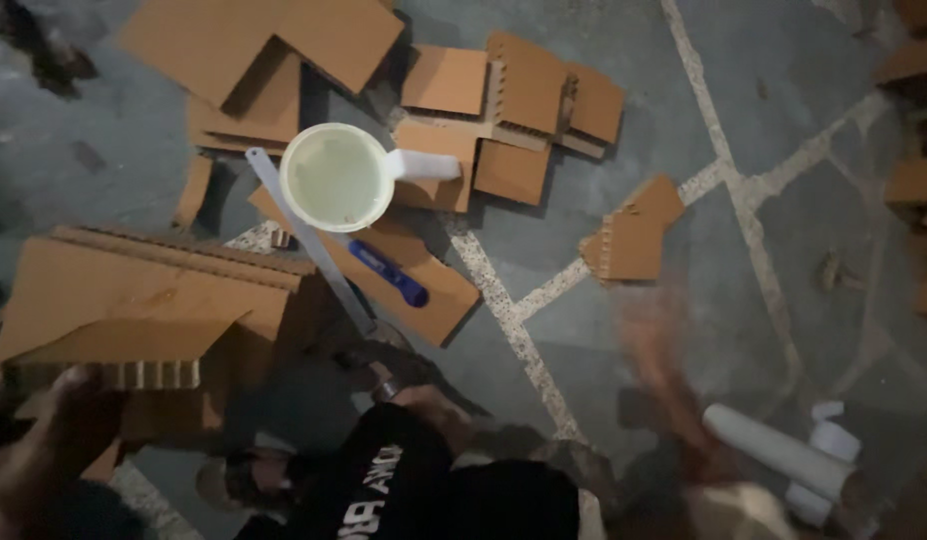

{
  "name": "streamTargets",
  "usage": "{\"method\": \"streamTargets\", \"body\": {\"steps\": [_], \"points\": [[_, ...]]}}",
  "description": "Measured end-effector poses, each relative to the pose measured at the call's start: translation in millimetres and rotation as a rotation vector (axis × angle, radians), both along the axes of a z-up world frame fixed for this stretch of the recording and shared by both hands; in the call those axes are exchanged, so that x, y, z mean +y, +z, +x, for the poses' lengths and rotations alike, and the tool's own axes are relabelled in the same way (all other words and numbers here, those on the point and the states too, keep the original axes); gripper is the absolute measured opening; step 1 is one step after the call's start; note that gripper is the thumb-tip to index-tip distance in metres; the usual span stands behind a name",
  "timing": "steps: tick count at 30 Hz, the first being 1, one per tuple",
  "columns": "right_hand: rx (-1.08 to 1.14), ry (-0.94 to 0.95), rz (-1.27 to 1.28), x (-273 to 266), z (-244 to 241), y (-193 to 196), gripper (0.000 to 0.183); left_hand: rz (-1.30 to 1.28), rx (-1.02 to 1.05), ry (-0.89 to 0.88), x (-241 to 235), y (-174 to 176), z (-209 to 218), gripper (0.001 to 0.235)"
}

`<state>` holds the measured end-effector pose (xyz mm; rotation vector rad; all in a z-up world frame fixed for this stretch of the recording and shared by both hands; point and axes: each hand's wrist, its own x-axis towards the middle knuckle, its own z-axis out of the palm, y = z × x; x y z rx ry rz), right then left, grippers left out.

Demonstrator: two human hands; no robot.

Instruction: The person applies glue to cardboard pieces and assembles them into a small box-like structure. They use a ruler and utility knife to cut and measure additional cardboard pieces, then continue assembling the structure by hand.

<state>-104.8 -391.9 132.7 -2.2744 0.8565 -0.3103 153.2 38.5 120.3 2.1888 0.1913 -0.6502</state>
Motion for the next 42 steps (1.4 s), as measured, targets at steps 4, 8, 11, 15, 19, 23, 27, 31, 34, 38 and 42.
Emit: {"method": "streamTargets", "body": {"steps": [4,8,11,15,19,23,27,31,34,38,42], "points": [[0.206,-0.205,-0.217,-52,-78,29,0.038,-0.029,0.003,0.07,-6,5,4,0.038],[0.391,-0.301,-0.285,-53,-140,12,0.035,-0.159,0.072,0.311,-6,20,7,0.037],[0.468,-0.304,-0.29,-89,-177,13,0.033,0.099,-0.094,-0.044,-6,33,-3,0.042],[0.559,-0.307,-0.269,-85,-221,3,0.03,0.001,-0.008,0.115,-11,40,-1,0.048],[0.593,-0.28,-0.276,-88,-227,-11,0.027,0.058,0.053,0.158,-13,43,8,0.053],[0.655,-0.278,-0.276,-72,-255,-5,0.025,0.104,-0.109,0.019,-6,51,2,0.063],[0.48,-0.18,-0.45,-54,-226,-8,0.022,0.165,-0.048,0.041,-12,55,7,0.064],[0.196,0.096,-0.368,-36,-111,-50,0.02,0.158,0.046,0.148,-7,47,7,0.059],[0.213,0.179,-0.302,-23,-42,-48,0.022,-0.097,-0.093,0.05,6,33,7,0.052],[0.429,0.341,-0.636,3,10,3,0.022,-0.026,-0.056,0.078,17,10,11,0.054],[0.282,0.327,-0.54,28,40,44,0.048,-0.169,-0.167,0.001,24,-9,12,0.046]]}}
